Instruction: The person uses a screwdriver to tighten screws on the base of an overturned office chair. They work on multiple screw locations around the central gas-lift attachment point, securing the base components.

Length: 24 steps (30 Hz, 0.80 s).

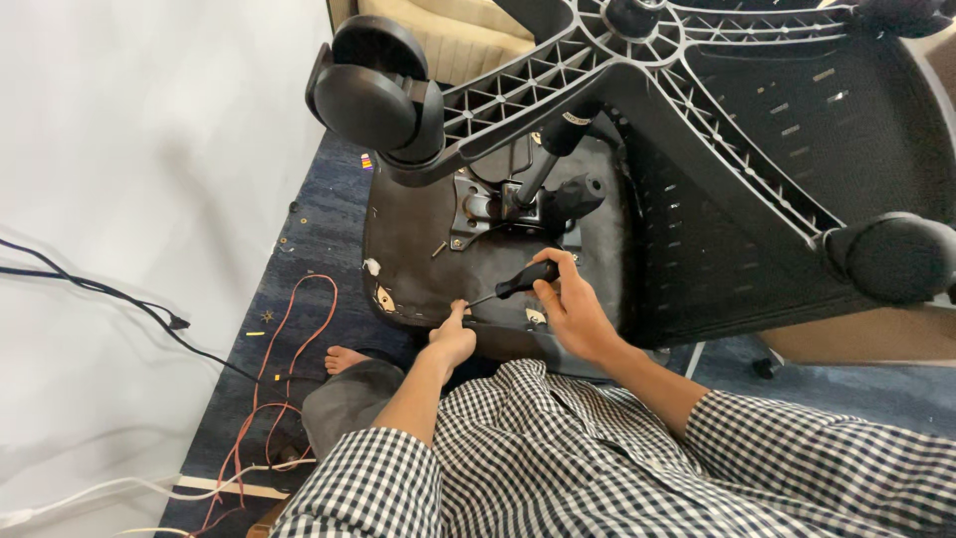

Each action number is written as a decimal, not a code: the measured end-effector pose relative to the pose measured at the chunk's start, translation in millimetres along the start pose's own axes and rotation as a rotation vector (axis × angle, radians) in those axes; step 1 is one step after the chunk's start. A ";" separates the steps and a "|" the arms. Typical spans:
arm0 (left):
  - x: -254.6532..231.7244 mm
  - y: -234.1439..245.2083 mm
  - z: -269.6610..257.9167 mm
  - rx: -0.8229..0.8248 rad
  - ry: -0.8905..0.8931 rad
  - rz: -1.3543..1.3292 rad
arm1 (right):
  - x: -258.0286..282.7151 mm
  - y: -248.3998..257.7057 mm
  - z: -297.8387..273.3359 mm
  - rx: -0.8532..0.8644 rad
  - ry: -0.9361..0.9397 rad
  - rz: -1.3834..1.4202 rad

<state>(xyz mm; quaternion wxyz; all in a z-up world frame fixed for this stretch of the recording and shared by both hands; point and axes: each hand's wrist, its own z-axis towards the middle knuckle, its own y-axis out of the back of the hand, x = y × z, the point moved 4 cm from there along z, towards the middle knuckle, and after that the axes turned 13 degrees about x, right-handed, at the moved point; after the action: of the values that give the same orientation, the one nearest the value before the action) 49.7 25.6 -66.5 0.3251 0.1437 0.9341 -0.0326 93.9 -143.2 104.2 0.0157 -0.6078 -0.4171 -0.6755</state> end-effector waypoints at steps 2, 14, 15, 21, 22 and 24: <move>-1.5 0.0 1.6 -0.004 -0.006 0.036 | -2.2 1.0 0.4 0.000 -0.039 -0.007; 1.9 -1.0 1.1 -0.013 0.007 -0.084 | 8.5 -2.1 -2.0 0.014 -0.031 -0.078; 3.7 -0.7 4.2 -0.028 -0.008 -0.099 | 10.0 -2.2 -2.1 0.005 -0.062 -0.118; -4.6 16.7 -8.6 -0.326 -0.413 -0.304 | 39.6 -5.0 7.7 0.053 0.029 -0.102; -11.2 20.5 -18.3 -0.363 -0.444 -0.238 | 42.3 -5.5 9.9 0.037 -0.038 -0.131; -32.4 20.2 -43.1 -0.410 -0.585 -0.118 | 47.0 -6.8 14.2 0.010 -0.168 -0.190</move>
<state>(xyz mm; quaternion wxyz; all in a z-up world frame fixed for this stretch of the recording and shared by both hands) 54.0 43.6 -11.9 0.5981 0.0058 0.7955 0.0970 89.6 -107.7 138.5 -0.0801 -0.6198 -0.4761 -0.6186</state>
